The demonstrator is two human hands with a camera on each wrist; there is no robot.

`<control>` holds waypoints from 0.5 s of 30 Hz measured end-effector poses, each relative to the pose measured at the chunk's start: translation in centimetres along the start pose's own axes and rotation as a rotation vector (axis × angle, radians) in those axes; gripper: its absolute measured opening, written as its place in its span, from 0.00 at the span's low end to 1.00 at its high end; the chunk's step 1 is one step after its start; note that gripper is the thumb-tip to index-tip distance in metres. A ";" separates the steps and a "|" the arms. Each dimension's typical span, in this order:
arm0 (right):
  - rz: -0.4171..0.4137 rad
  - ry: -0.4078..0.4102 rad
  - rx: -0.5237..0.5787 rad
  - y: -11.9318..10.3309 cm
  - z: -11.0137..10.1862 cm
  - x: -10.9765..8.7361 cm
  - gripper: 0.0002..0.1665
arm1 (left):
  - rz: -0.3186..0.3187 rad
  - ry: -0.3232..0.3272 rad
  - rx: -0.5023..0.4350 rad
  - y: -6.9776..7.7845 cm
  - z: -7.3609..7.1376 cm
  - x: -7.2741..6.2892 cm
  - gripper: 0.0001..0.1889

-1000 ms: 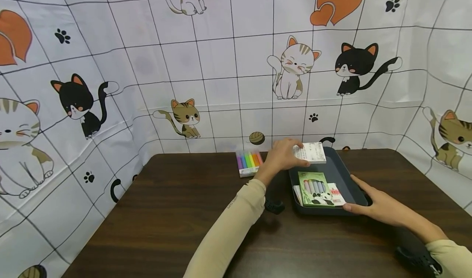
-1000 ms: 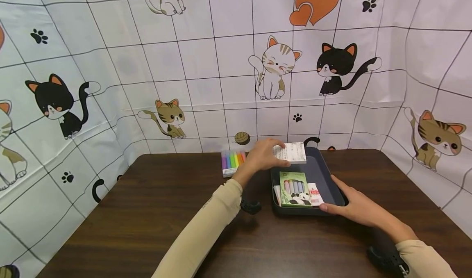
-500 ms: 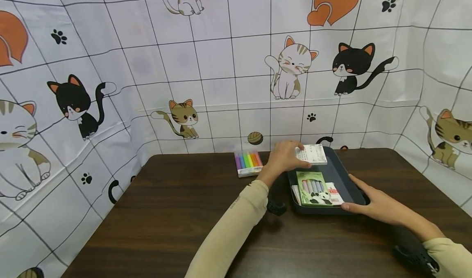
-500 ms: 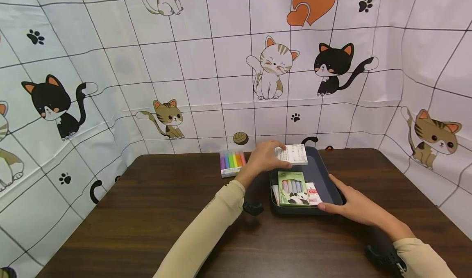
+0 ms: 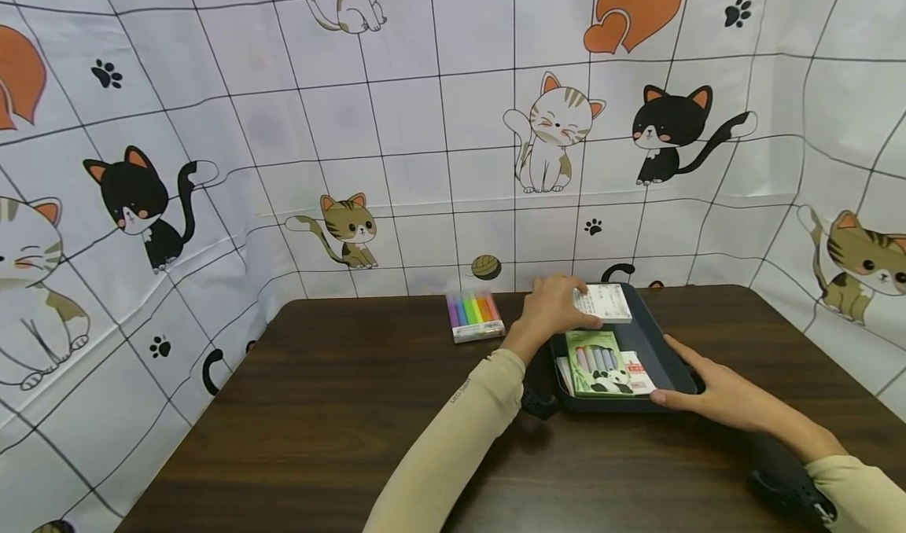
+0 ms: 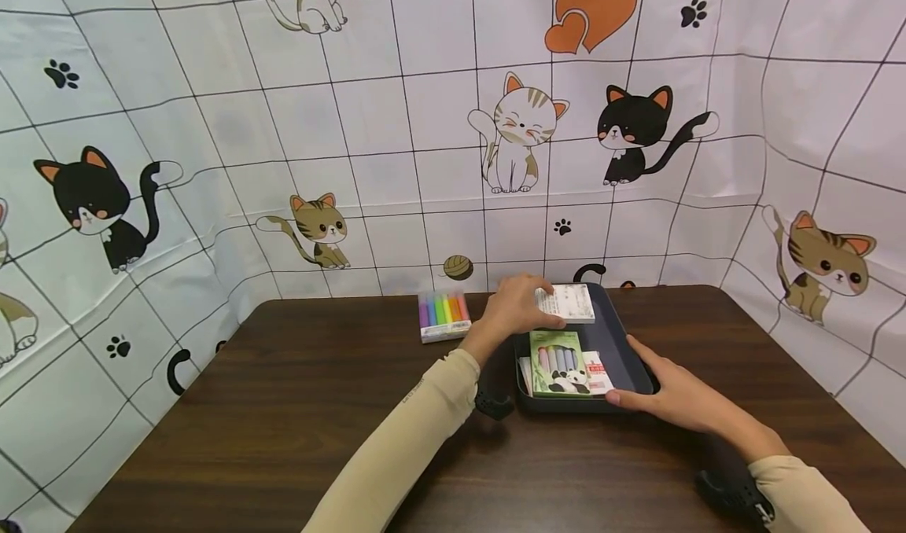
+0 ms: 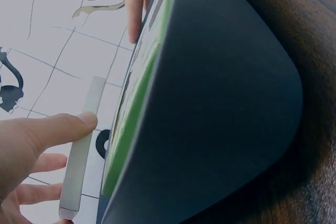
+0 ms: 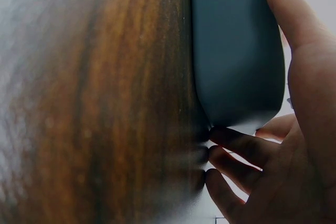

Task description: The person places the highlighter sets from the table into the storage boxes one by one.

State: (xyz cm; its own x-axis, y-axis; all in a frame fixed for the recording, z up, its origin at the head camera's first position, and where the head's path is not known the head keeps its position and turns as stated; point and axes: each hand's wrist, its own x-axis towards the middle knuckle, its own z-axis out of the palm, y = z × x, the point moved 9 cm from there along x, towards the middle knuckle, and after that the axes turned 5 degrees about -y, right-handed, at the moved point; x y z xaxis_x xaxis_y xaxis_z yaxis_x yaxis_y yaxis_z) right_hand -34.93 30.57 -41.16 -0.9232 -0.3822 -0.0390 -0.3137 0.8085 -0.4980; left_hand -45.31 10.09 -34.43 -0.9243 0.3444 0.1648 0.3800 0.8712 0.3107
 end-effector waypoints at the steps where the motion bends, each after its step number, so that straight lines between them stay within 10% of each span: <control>1: 0.001 0.000 0.000 0.0 0.0 0.0 0.61 | -0.001 -0.002 0.000 0.0 0.1 0.0 0.32; 15: 0.005 -0.003 0.018 0.2 0.1 0.0 0.62 | 0.009 -0.025 -0.012 -0.2 0.8 0.1 0.32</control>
State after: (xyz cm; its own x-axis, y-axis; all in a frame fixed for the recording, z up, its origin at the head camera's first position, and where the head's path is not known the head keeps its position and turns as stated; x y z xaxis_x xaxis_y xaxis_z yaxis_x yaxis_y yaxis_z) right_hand -34.94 30.67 -41.29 -0.9242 -0.3793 -0.0445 -0.3046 0.8025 -0.5131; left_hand -45.47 10.21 -35.20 -0.9213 0.3611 0.1439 0.3887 0.8637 0.3209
